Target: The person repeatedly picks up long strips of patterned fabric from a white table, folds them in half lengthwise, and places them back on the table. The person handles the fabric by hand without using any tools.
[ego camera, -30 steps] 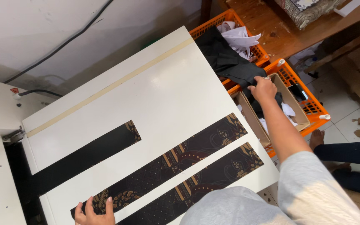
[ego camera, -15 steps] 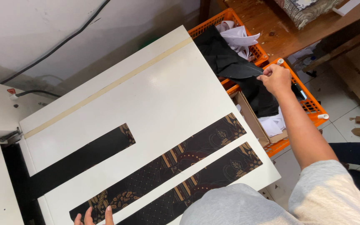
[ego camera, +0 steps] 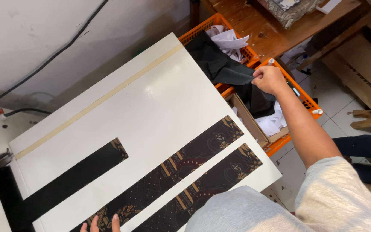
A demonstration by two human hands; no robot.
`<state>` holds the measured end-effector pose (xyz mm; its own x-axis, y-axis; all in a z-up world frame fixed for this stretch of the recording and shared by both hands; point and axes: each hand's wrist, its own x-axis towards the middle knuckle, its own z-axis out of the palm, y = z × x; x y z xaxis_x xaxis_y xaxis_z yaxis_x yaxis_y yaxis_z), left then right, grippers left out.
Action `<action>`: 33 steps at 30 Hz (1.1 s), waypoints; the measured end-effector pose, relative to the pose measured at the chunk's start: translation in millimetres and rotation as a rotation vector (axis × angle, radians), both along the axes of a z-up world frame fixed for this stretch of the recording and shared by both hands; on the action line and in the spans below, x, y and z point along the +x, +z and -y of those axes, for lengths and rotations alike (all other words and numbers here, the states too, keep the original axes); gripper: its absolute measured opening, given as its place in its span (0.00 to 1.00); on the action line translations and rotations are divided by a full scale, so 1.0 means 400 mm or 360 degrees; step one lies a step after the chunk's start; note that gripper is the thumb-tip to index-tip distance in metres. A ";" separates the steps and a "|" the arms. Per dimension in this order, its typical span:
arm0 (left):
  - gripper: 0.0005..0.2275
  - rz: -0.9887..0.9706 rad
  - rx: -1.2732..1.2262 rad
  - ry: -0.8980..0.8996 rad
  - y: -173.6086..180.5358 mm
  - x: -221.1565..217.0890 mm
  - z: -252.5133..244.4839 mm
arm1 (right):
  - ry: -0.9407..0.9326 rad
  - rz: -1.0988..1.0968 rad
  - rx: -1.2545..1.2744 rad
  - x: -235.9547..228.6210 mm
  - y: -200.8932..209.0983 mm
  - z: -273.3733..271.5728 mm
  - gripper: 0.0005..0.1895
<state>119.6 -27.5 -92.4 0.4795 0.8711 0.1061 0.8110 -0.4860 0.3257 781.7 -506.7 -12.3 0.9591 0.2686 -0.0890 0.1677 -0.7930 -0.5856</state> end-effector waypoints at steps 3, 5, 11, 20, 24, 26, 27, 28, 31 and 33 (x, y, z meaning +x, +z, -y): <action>0.32 0.0156 -0.0057 -0.0095 -0.011 0.012 -0.011 | 0.0016 0.0114 0.0110 0.001 -0.001 0.005 0.12; 0.33 0.0153 -0.0055 -0.0114 -0.013 0.020 -0.016 | 0.0178 0.0253 -0.0028 -0.003 0.002 0.008 0.10; 0.33 0.0139 -0.0059 -0.0150 -0.020 0.008 -0.020 | -0.0028 0.0185 -0.0013 -0.008 0.067 0.006 0.13; 0.33 0.0199 -0.0026 -0.0042 0.035 0.035 0.032 | -0.0015 0.0971 0.0323 -0.032 0.223 0.022 0.06; 0.31 -0.0043 0.0167 -0.0061 0.203 0.172 0.129 | 0.0134 0.0490 0.0919 -0.105 0.360 -0.042 0.05; 0.29 0.0157 0.0024 -0.0215 0.312 0.270 0.195 | 0.0306 0.0115 0.1261 -0.194 0.431 -0.111 0.05; 0.28 0.0395 -0.0118 -0.0322 0.360 0.336 0.235 | 0.0499 0.0176 0.1032 -0.245 0.470 -0.150 0.04; 0.27 0.0596 -0.0277 -0.0445 0.408 0.397 0.275 | 0.0688 0.0240 0.0802 -0.307 0.505 -0.190 0.04; 0.35 0.1147 -0.0649 -0.0922 0.530 0.547 0.407 | 0.1285 -0.0016 0.0668 -0.506 0.603 -0.312 0.06; 0.32 0.1388 -0.0998 -0.1275 0.581 0.607 0.474 | 0.1661 0.0133 0.0685 -0.578 0.670 -0.359 0.08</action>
